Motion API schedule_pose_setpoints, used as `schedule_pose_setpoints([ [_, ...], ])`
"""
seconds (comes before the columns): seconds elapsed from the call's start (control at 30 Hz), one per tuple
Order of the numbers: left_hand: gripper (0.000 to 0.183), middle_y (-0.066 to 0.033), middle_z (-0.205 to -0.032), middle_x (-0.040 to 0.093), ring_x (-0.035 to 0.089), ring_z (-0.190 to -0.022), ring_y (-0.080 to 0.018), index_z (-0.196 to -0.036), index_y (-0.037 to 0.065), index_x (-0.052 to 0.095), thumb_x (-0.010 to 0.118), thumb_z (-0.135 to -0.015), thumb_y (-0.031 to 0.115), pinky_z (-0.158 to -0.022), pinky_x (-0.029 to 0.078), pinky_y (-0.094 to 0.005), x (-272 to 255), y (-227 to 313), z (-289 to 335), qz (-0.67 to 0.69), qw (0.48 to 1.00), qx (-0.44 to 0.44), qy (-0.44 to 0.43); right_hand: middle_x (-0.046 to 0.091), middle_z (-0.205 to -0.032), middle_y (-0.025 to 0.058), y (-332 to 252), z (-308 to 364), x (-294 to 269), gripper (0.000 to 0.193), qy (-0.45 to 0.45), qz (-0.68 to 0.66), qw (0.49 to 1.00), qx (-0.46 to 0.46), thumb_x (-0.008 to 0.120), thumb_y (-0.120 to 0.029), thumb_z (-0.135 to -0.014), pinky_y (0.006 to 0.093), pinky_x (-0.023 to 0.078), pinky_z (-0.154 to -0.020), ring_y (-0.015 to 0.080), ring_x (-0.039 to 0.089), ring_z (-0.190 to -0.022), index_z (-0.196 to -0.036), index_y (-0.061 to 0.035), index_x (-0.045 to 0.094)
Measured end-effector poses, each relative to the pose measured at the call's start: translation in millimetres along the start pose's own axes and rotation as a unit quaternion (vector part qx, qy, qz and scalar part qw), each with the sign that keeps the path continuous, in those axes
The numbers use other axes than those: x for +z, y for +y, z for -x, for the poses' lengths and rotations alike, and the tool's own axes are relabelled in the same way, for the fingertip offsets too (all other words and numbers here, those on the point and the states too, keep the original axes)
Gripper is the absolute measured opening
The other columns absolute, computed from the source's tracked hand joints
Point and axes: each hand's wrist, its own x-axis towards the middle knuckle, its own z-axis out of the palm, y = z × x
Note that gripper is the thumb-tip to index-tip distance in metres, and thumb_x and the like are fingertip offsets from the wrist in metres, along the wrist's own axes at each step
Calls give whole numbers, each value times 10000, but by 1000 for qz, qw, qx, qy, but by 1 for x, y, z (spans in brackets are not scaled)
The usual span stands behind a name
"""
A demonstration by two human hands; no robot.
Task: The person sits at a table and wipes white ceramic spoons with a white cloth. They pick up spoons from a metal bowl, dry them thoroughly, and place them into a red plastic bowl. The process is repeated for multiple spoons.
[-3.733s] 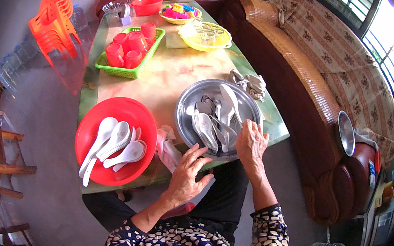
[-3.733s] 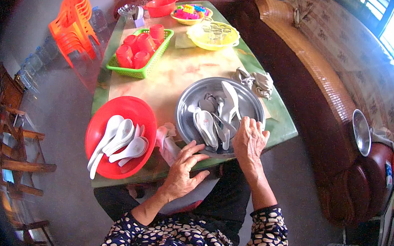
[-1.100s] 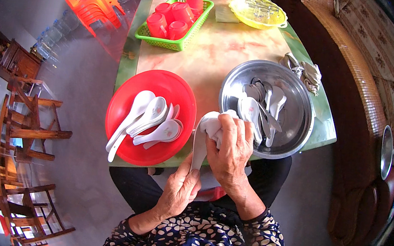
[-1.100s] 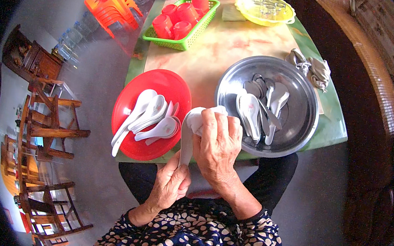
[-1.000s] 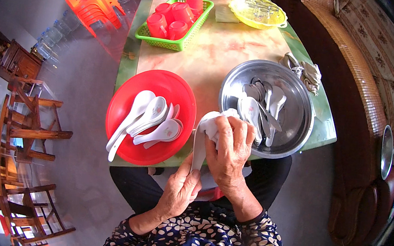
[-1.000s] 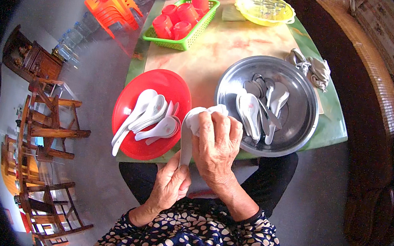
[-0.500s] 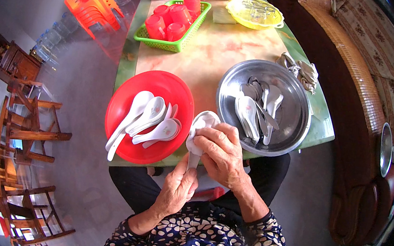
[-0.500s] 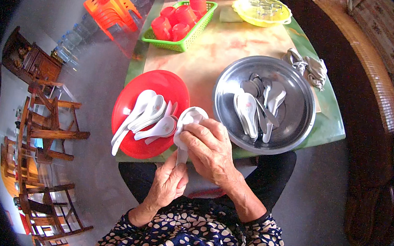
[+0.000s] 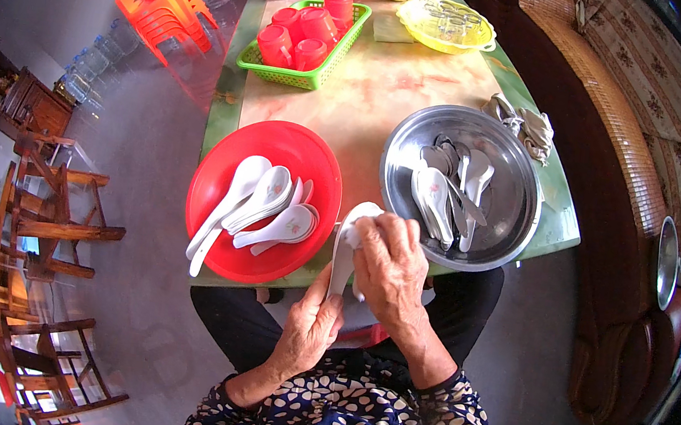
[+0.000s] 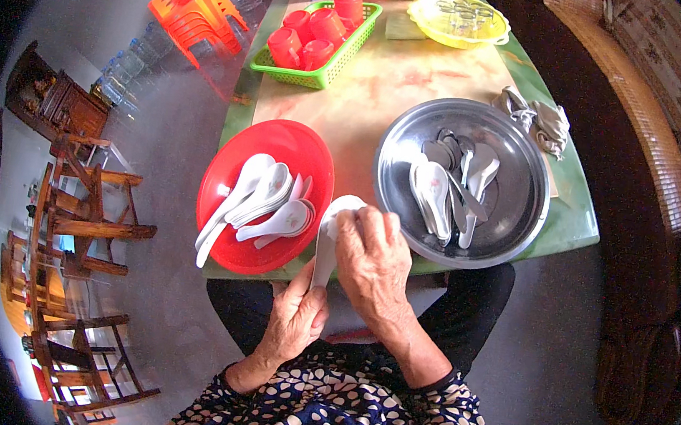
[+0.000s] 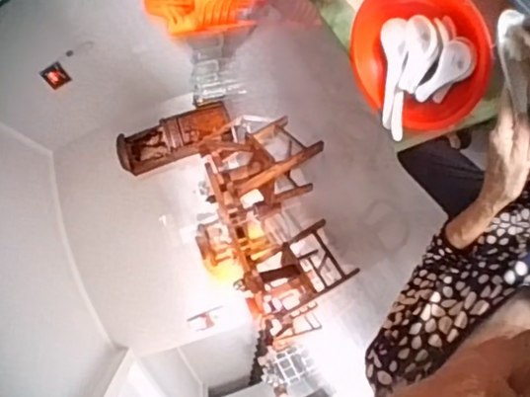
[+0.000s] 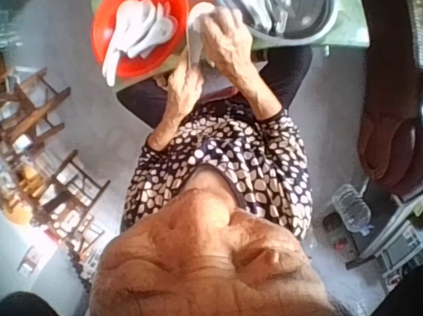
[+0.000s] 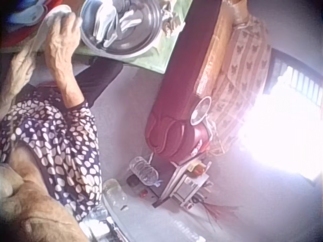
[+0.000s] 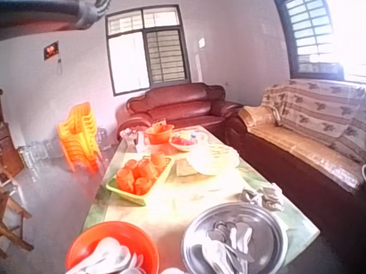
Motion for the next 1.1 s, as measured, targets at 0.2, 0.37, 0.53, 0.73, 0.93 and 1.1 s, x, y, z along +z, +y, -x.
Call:
schedule_pose_setpoints([
  [0.2,456,23,-668,434,395,-519,-39,-1442,95,266,374,-1001,146,-451,344,-180,-4,0,2,-14,1000,-16,-14,560,-876,100,-4,5,-14,292,-114,-125,985,-12,654,-24,-649,372,478,-662,286,542,-787,-939,-38,620],
  [0.37,465,24,-655,425,392,-507,-37,-1448,100,245,371,-1003,153,-421,335,-180,-4,0,1,10,1000,6,-15,545,-884,108,-1,-2,-2,318,-70,-175,982,9,655,-44,-647,401,462,-676,310,536,-792,-959,-59,598],
  [0.53,482,21,-700,441,397,-522,-31,-1451,97,237,393,-998,148,-424,336,-178,0,7,3,92,995,-32,-30,556,-915,124,-6,-13,19,348,105,-119,986,43,649,-22,-638,391,443,-676,313,530,-790,-979,-47,587],
  [0.73,475,11,-760,465,405,-546,-30,-1446,84,251,390,-994,129,-455,347,-171,2,4,2,62,998,4,1,589,-962,113,-9,-11,20,361,106,-95,990,20,645,-9,-638,386,439,-709,291,530,-813,-993,-52,597],
  [0.93,527,-39,-861,541,499,-651,-56,-1429,46,278,471,-939,84,-577,443,-201,-5,7,-2,-53,998,41,15,613,-978,88,-8,0,-5,353,-63,-146,987,12,640,-1,-637,373,451,-755,288,524,-833,-985,-49,609],
  [1.1,553,-86,-1001,589,586,-857,-124,-1320,9,387,610,-817,62,-764,491,-269,-8,2,-5,-150,980,127,19,618,-976,60,-6,7,-25,336,-161,-214,963,4,645,-31,-637,395,442,-729,273,523,-843,-967,-88,617],
])
